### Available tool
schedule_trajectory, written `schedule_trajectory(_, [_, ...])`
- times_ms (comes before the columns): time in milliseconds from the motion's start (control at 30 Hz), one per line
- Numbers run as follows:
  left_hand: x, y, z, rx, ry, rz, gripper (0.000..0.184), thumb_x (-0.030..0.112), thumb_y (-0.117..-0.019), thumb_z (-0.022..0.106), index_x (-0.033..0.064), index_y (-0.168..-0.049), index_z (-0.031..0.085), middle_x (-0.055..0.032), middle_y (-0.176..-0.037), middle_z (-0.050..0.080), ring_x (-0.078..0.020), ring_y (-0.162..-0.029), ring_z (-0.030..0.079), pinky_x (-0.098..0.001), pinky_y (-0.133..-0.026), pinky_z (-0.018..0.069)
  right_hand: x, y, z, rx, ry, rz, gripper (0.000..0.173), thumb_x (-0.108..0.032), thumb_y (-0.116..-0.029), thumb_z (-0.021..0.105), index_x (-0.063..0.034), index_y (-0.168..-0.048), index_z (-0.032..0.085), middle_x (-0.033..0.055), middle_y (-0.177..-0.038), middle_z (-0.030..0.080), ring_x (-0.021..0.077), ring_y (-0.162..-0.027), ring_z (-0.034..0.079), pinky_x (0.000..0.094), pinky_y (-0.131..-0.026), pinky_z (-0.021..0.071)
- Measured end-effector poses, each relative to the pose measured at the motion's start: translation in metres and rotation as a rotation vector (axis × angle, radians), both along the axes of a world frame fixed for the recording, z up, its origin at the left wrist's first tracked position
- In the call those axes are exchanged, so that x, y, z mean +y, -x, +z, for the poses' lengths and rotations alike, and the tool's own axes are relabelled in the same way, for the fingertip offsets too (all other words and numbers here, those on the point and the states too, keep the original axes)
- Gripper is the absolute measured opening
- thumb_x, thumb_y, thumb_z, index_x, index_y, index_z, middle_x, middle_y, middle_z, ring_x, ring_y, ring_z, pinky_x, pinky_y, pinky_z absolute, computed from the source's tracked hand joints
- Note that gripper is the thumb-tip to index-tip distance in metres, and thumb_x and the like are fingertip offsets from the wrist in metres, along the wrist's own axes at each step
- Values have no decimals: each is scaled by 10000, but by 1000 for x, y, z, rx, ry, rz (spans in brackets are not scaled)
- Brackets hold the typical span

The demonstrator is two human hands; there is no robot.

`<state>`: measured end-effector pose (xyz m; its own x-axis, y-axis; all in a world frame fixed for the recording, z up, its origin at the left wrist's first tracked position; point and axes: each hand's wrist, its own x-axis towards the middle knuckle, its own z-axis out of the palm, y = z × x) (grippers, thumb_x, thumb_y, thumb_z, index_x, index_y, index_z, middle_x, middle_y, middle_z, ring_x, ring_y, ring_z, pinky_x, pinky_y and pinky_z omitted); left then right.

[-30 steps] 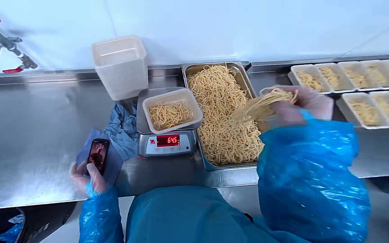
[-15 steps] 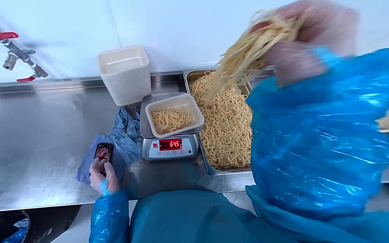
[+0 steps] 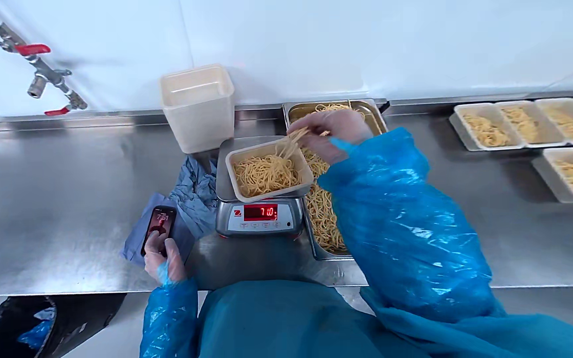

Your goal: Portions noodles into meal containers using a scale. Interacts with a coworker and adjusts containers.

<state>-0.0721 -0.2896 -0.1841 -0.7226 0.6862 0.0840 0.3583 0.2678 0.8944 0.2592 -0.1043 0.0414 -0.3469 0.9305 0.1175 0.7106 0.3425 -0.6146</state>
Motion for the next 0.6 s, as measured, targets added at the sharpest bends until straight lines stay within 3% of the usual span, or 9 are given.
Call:
schedule_trajectory(133, [2,-10,6,-3,-24,-31,437,185,-988,559,-20,-1373,536,-171,-1217,690,-220,-1101,665,-406,-961,532,-8,-26,21,154,-39,-109,253,-124,-994,557,-62,-1189,704,84,-996,723,92,-804,677,300,-730,580])
schedule_trajectory(233, [2,-11,3,-13,-26,-48,444,186,-988,567,-20,-1379,529,-171,-1224,690,-234,-1121,664,-420,-974,532,-12,-51,18,325,-22,-356,237,-145,-1016,564,-86,-1220,670,-10,-975,704,-9,-745,654,184,-656,560])
schedule_trajectory(300, [2,-11,0,-19,-27,-53,439,196,-989,570,-14,-1373,541,-170,-1226,689,-232,-1128,660,-425,-985,526,-6,-76,-8,316,-24,-508,245,-159,-1010,567,-76,-1217,669,26,-981,706,37,-749,661,239,-674,575])
schedule_trajectory(367, [1,-11,-2,-27,-24,-57,433,211,-985,569,-1,-1363,556,-152,-1218,692,-229,-1139,653,-428,-1000,517,1,-110,-55,122,58,-592,305,-180,-985,584,-20,-1234,660,174,-1053,706,236,-866,689,447,-799,580])
schedule_trajectory(433, [1,-11,-5,-8,-16,-60,439,240,-972,573,12,-1346,577,-137,-1204,700,-232,-1141,650,-443,-1002,511,0,-141,-104,-142,311,-559,403,-198,-985,639,13,-1328,617,310,-1207,659,471,-1127,640,675,-986,478])
schedule_trajectory(500, [2,-11,-4,14,-12,-58,439,250,-965,578,14,-1335,589,-133,-1195,704,-238,-1141,650,-459,-1004,508,-13,-151,-139,-270,480,-515,456,-232,-971,703,-31,-1372,623,295,-1257,661,492,-1192,616,712,-1019,440])
schedule_trajectory(600, [1,-9,-1,23,-11,-59,432,248,-965,571,11,-1325,589,-136,-1195,700,-241,-1140,647,-467,-1002,507,-38,-136,-138,-239,488,-524,521,-194,-975,703,-116,-1467,550,253,-1307,653,464,-1190,631,685,-1008,466])
